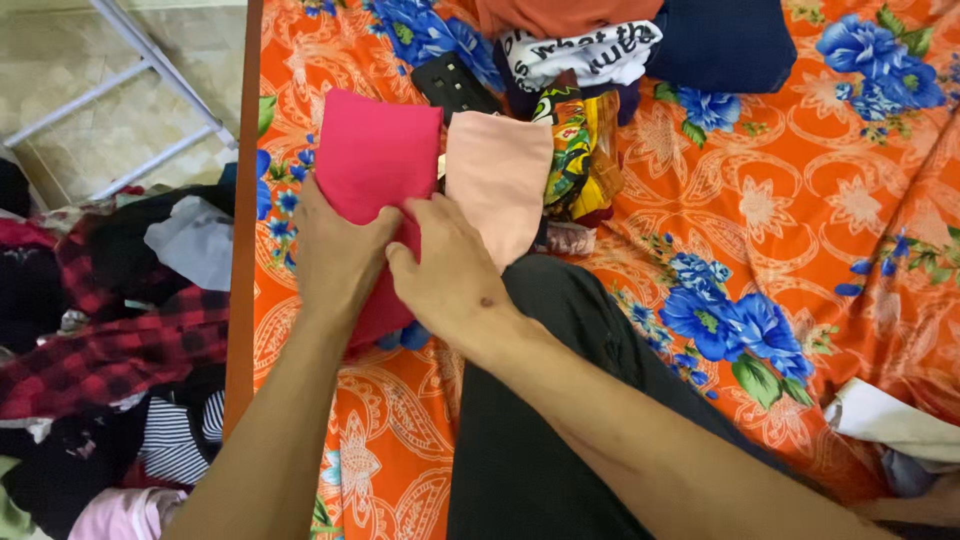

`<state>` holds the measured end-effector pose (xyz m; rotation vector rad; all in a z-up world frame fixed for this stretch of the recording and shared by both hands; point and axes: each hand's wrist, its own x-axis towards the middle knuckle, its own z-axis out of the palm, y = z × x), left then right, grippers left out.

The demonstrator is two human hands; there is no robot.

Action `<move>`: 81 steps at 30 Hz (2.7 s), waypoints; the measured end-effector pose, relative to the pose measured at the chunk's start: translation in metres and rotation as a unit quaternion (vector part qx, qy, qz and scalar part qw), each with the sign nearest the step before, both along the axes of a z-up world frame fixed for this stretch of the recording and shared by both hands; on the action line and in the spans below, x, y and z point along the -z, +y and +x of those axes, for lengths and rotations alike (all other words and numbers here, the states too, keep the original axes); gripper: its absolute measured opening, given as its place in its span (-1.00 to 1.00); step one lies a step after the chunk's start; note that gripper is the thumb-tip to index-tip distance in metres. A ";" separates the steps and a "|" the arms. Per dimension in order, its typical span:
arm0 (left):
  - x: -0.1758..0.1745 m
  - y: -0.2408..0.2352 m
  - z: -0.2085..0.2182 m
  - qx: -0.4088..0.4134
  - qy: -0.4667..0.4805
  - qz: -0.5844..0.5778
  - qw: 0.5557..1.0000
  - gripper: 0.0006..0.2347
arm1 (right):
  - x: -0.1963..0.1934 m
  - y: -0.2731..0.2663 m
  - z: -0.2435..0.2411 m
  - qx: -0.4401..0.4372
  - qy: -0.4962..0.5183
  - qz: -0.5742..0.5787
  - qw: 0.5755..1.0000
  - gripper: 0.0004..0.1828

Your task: The person folds various pieces of clothing by hand on a bed, including a pink garment, a yellow shirt, and a pair of patterned children's pants.

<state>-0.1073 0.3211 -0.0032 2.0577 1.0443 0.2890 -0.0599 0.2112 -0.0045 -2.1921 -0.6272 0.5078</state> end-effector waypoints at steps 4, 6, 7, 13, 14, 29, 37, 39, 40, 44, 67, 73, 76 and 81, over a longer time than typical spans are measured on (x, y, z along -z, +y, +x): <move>0.002 -0.001 0.001 -0.010 -0.031 -0.041 0.999 -0.17 | -0.026 -0.010 -0.015 0.021 -0.041 -0.035 0.998 -0.56; 0.003 -0.002 0.002 0.000 -0.045 -0.025 0.999 -0.14 | -0.024 -0.018 -0.017 0.028 -0.129 0.020 0.991 -0.70; 0.007 0.002 0.002 0.001 -0.047 -0.023 0.999 -0.14 | -0.026 -0.021 -0.017 0.029 -0.131 0.022 0.991 -0.70; 0.027 0.014 0.006 0.017 -0.010 0.040 0.999 -0.26 | -0.017 -0.038 -0.006 0.039 -0.196 0.024 0.980 -0.69; 0.023 0.012 0.004 0.005 -0.005 0.032 0.999 -0.23 | -0.021 -0.038 -0.004 0.033 -0.198 -0.023 0.979 -0.68; 0.001 0.003 0.010 -0.011 0.083 -0.001 0.996 -0.14 | -0.027 -0.061 0.000 0.041 -0.188 -0.116 0.974 -0.70; 0.033 -0.012 0.025 -0.021 0.127 0.146 0.981 -0.10 | -0.035 -0.052 0.005 -0.038 -0.151 -0.213 0.965 -0.45; 0.034 -0.021 0.026 -0.056 0.139 0.192 0.970 -0.09 | -0.042 -0.049 0.008 -0.047 -0.131 -0.239 0.961 -0.42; 0.033 -0.021 0.028 -0.057 0.140 0.190 0.970 -0.09 | -0.037 -0.047 0.016 -0.049 -0.131 -0.240 0.961 -0.42; 0.044 -0.011 0.034 -0.041 0.100 0.108 0.988 -0.02 | -0.024 -0.044 0.035 -0.078 -0.064 -0.215 0.971 -0.43; 0.018 0.004 0.013 0.014 -0.167 0.203 0.965 -0.50 | -0.002 -0.068 0.055 0.204 0.030 -0.111 0.972 -0.52; 0.047 -0.012 0.035 0.197 -0.098 0.355 0.909 -0.79 | 0.001 -0.064 0.065 0.216 0.037 -0.130 0.967 -0.42; 0.064 -0.016 0.050 0.194 0.017 0.438 0.878 -0.78 | -0.020 -0.058 0.061 0.276 0.081 -0.148 0.946 -0.32; 0.038 -0.021 0.062 0.234 0.065 0.239 0.940 -0.77 | -0.003 -0.060 0.076 0.246 0.092 -0.127 0.957 -0.24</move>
